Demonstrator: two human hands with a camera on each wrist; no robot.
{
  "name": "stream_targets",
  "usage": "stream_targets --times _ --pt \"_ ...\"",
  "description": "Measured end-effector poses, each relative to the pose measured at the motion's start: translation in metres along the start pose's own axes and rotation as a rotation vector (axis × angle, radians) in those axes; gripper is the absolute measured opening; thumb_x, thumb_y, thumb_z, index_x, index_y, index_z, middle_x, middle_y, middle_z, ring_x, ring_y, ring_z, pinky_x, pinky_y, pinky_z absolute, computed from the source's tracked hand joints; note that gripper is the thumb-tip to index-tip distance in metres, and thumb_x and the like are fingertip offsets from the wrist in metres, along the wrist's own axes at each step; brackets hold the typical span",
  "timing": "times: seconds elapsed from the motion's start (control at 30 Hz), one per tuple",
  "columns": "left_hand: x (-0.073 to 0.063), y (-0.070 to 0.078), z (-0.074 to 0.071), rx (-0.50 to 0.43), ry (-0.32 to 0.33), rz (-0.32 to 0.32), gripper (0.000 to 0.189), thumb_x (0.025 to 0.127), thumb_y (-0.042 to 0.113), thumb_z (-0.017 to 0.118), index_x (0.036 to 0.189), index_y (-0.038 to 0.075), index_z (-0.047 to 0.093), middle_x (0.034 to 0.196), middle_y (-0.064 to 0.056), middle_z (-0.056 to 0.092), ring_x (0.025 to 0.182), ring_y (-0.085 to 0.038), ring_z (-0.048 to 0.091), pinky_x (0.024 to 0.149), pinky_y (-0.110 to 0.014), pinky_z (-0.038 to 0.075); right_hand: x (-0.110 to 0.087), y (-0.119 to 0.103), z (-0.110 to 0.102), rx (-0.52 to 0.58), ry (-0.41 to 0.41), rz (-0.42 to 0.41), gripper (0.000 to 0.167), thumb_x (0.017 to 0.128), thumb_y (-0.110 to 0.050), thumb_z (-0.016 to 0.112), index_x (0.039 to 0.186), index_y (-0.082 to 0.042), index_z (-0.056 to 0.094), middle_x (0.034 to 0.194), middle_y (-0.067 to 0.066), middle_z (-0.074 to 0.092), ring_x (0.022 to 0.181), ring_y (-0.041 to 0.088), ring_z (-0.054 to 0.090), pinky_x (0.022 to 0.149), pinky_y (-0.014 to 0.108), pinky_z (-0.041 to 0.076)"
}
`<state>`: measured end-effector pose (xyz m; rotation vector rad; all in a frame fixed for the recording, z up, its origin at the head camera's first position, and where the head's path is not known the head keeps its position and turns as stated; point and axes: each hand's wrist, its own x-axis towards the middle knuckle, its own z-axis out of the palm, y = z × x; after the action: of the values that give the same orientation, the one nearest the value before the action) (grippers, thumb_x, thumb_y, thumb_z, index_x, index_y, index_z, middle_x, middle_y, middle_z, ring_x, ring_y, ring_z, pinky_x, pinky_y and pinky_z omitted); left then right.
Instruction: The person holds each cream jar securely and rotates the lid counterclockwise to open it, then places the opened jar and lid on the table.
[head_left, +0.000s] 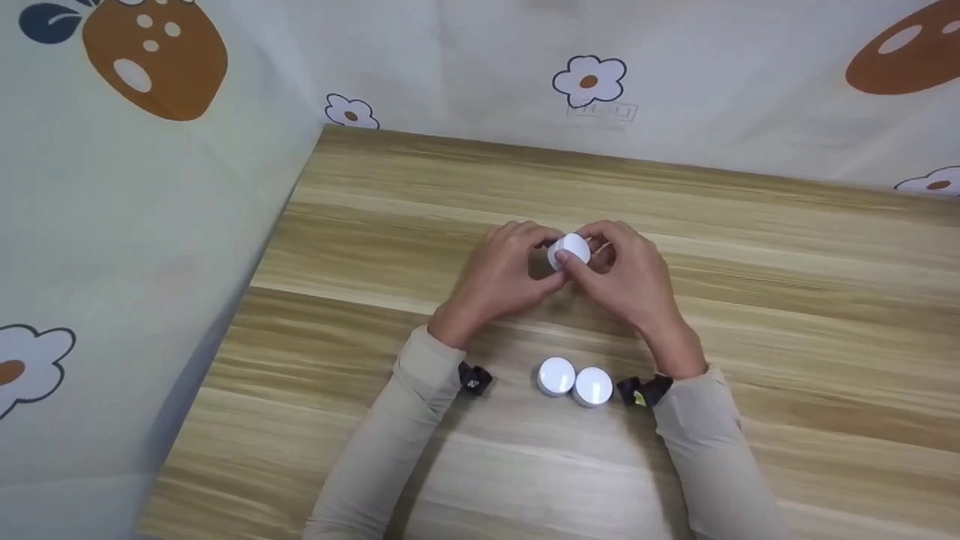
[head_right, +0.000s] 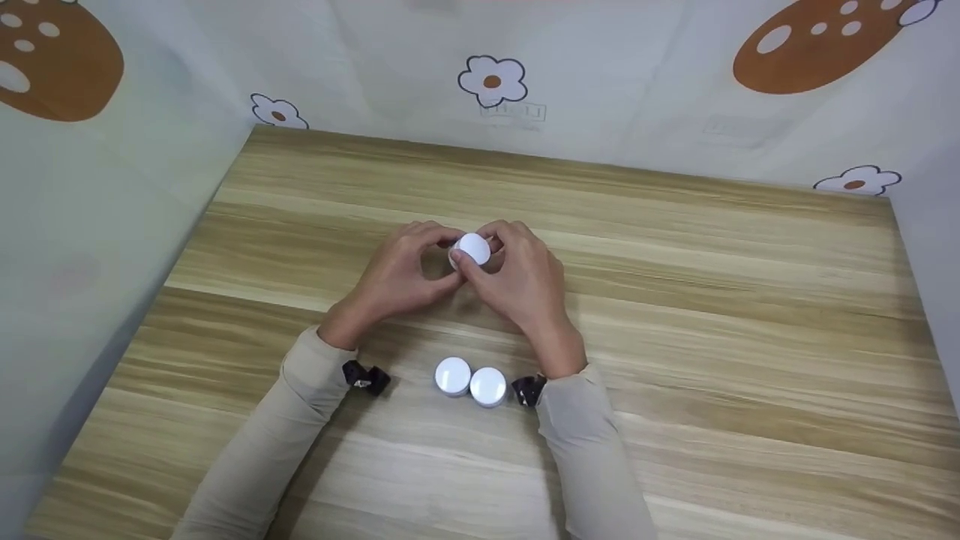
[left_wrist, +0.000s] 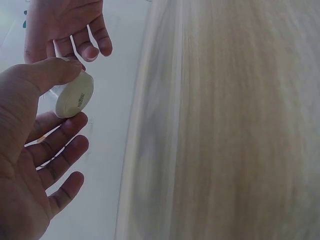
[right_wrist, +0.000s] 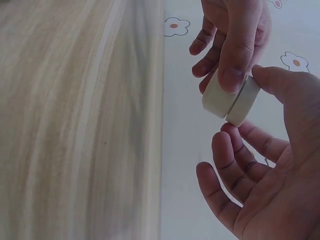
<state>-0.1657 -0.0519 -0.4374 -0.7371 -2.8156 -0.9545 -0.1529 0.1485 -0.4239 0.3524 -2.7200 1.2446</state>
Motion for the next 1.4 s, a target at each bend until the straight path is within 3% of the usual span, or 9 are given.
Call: stream_targets --times 0.37,0.53,0.83,1.4 --pt "-0.0005 -0.0008 0.001 0.003 0.008 0.013 0.045 0.093 0.042 0.078 0.13 0.017 0.073 0.126 0.001 0.073 0.117 -0.021 0.064 0.107 -0.041 0.046 -0.0011 0.0016 0.0002 -0.008 -0.025 -0.03 0.035 0.091 -0.026 0.084 0.116 -0.005 0.073 0.104 0.011 0.07 0.086 0.024 0.067 0.077 0.037 0.052" --pt "-0.0002 0.0001 0.0001 0.003 0.021 0.008 0.045 0.093 0.044 0.078 0.13 0.018 0.074 0.127 0.002 0.074 0.119 -0.02 0.064 0.107 -0.04 0.046 -0.0001 0.0017 -0.0005 0.005 -0.017 -0.013 0.043 0.091 -0.03 0.084 0.124 -0.004 0.071 0.103 0.011 0.072 0.088 0.026 0.071 0.079 0.04 0.053" --pt "0.002 0.0024 -0.001 0.013 0.015 0.013 0.047 0.093 0.045 0.078 0.131 0.018 0.074 0.126 0.003 0.074 0.117 -0.019 0.064 0.106 -0.04 0.046 -0.0002 -0.0002 -0.0013 -0.01 0.029 0.011 0.033 0.092 -0.034 0.083 0.108 -0.007 0.075 0.098 0.008 0.072 0.085 0.023 0.066 0.076 0.037 0.05" --pt "0.0003 -0.0011 0.0036 0.02 0.017 0.022 0.046 0.093 0.042 0.079 0.13 0.016 0.073 0.126 0.0 0.074 0.118 -0.021 0.064 0.106 -0.041 0.047 -0.0033 0.0027 -0.0012 0.017 -0.031 -0.049 0.036 0.092 -0.025 0.083 0.119 -0.003 0.073 0.106 0.012 0.07 0.091 0.027 0.071 0.083 0.041 0.056"
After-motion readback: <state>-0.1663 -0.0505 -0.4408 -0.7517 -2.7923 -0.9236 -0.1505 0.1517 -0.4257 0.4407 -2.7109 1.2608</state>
